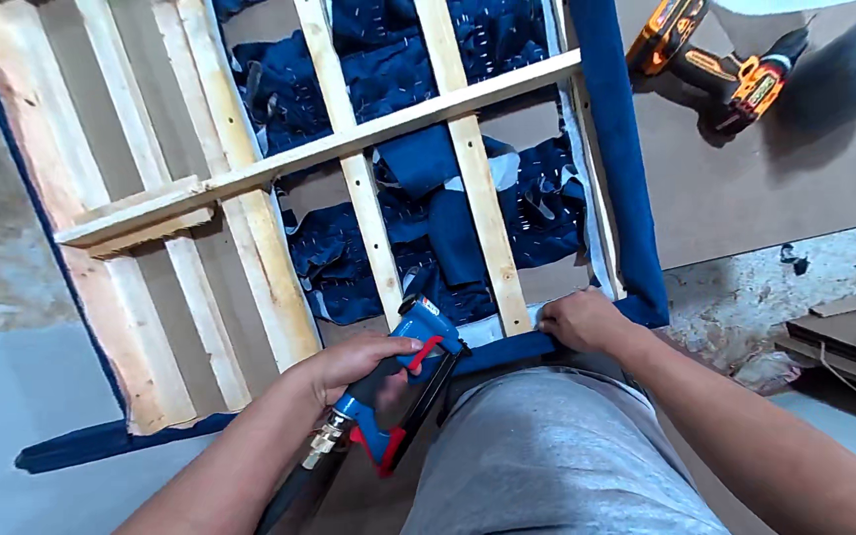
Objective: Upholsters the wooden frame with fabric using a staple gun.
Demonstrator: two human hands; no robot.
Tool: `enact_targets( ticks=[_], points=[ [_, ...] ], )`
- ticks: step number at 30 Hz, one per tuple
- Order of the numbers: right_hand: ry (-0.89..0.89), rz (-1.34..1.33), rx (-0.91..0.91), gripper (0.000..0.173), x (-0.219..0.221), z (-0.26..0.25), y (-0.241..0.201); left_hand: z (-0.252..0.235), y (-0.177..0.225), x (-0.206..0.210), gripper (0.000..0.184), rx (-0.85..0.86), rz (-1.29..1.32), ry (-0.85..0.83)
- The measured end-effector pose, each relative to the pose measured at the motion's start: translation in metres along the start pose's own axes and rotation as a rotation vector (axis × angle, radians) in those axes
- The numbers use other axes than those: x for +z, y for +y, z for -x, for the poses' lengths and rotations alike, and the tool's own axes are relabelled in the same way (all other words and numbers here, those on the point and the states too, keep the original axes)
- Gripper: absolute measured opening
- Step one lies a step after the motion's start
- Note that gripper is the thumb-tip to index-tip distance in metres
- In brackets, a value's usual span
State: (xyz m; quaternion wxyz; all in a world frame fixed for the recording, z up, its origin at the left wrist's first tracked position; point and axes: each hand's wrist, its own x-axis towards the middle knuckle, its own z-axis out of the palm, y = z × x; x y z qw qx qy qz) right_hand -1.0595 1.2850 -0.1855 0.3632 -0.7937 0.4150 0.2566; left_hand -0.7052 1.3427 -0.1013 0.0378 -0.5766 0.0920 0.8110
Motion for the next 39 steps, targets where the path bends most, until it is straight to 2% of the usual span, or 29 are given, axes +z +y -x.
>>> enact_targets(
  ticks=[9, 13, 17, 21, 24, 28, 31, 35, 39],
  points=[
    [-0.031, -0.043, -0.112, 0.032, 0.001, -0.001, 0.012, -0.041, 0.049, 0.091, 0.042, -0.016, 0.050, 0.000],
    [-0.004, -0.080, -0.224, 0.026, -0.002, 0.003, 0.025, -0.046, 0.068, 0.109, 0.041, -0.028, -0.029, 0.017],
    [-0.006, 0.056, -0.324, 0.039, -0.035, 0.028, 0.062, -0.033, 0.066, 0.112, 0.043, 0.044, 0.067, 0.048],
    [0.173, 0.238, -0.396, 0.031, -0.058, 0.064, 0.108, -0.019, 0.060, 0.111, 0.047, 0.128, 0.141, 0.019],
    [0.297, 0.238, -0.492, 0.029, -0.049, 0.074, 0.135, -0.015, 0.058, 0.115, 0.044, 0.163, 0.135, -0.027],
    [0.484, 0.179, -0.476, 0.024, -0.024, 0.076, 0.142, -0.026, 0.053, 0.129, 0.040, 0.152, 0.086, -0.041],
    [0.556, 0.186, -0.420, 0.016, -0.012, 0.070, 0.137, -0.035, 0.055, 0.141, 0.038, 0.148, 0.074, -0.026],
    [0.474, 0.241, -0.371, 0.015, -0.009, 0.061, 0.127, -0.047, 0.060, 0.151, 0.038, 0.137, 0.049, -0.024],
    [0.349, 0.294, -0.398, 0.016, -0.020, 0.056, 0.127, -0.059, 0.069, 0.159, 0.038, 0.078, 0.031, 0.002]
  ],
)
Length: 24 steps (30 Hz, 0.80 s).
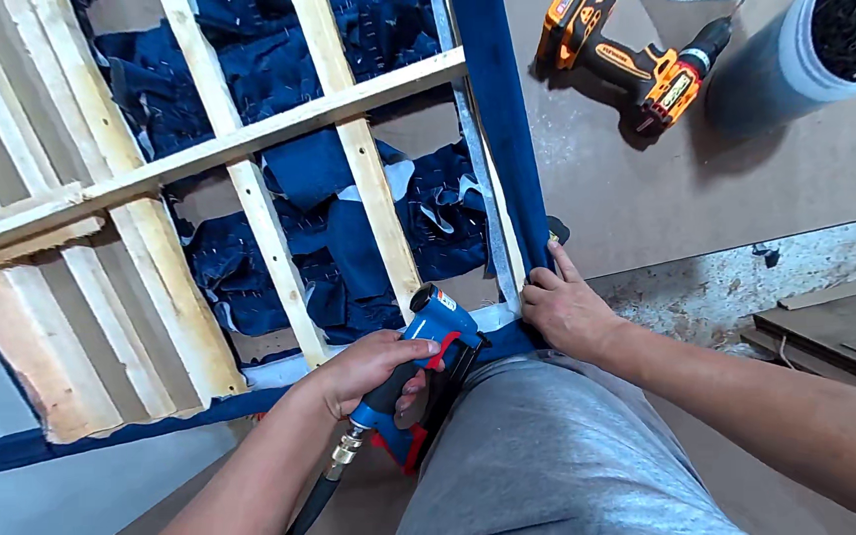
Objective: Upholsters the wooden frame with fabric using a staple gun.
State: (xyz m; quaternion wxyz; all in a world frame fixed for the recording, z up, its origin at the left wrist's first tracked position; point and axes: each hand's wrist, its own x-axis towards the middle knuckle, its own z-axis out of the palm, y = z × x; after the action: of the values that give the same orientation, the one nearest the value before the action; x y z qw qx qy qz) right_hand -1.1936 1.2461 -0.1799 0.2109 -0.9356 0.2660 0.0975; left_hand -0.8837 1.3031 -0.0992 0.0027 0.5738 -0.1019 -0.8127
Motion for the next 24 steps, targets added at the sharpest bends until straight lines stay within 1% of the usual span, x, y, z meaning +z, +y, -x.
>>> enact_targets(
  ticks=[3, 6, 10, 13, 14, 15, 16, 17, 19, 20, 21, 22, 23, 24],
  points=[
    [0.012, -0.018, -0.014, 0.017, 0.001, 0.001, 0.002, -0.007, 0.009, 0.005, 0.036, -0.032, -0.015, 0.006],
    [0.044, -0.038, -0.009, 0.017, 0.003, 0.002, 0.002, -0.022, 0.021, 0.018, 0.040, -0.011, -0.049, -0.039],
    [0.064, -0.034, 0.000, 0.017, 0.007, 0.005, 0.003, -0.033, 0.033, 0.030, 0.036, -0.028, -0.073, -0.089],
    [0.186, -0.061, -0.008, 0.019, 0.012, 0.005, 0.007, -0.035, 0.034, 0.032, 0.040, -0.017, -0.041, -0.095],
    [0.243, -0.062, 0.004, 0.022, 0.013, 0.005, 0.008, -0.039, 0.036, 0.034, 0.041, -0.016, -0.040, -0.121],
    [0.291, -0.069, 0.028, 0.031, 0.013, 0.004, 0.008, -0.045, 0.039, 0.035, 0.041, -0.020, -0.050, -0.157],
    [0.352, -0.093, 0.060, 0.039, 0.014, 0.004, 0.007, -0.050, 0.042, 0.038, 0.040, -0.026, -0.067, -0.179],
    [0.437, -0.134, 0.101, 0.042, 0.015, 0.006, 0.006, -0.054, 0.046, 0.040, 0.039, -0.036, -0.080, -0.189],
    [0.631, -0.294, 0.236, 0.035, 0.015, 0.015, 0.003, -0.052, 0.050, 0.044, 0.038, -0.037, -0.099, -0.175],
    [0.684, -0.377, 0.339, 0.034, 0.012, 0.022, 0.002, -0.048, 0.050, 0.046, 0.039, -0.023, -0.105, -0.149],
    [0.687, -0.450, 0.450, 0.034, 0.011, 0.031, 0.002, -0.043, 0.047, 0.046, 0.040, -0.001, -0.110, -0.120],
    [0.638, -0.526, 0.558, 0.038, 0.010, 0.041, 0.002, -0.036, 0.043, 0.044, 0.041, 0.026, -0.115, -0.090],
    [0.530, -0.601, 0.646, 0.042, 0.009, 0.049, 0.004, -0.027, 0.038, 0.040, 0.042, 0.059, -0.121, -0.054],
    [0.392, -0.693, 0.696, 0.046, 0.011, 0.055, 0.006, -0.015, 0.032, 0.033, 0.042, 0.105, -0.117, -0.011]
  ],
)
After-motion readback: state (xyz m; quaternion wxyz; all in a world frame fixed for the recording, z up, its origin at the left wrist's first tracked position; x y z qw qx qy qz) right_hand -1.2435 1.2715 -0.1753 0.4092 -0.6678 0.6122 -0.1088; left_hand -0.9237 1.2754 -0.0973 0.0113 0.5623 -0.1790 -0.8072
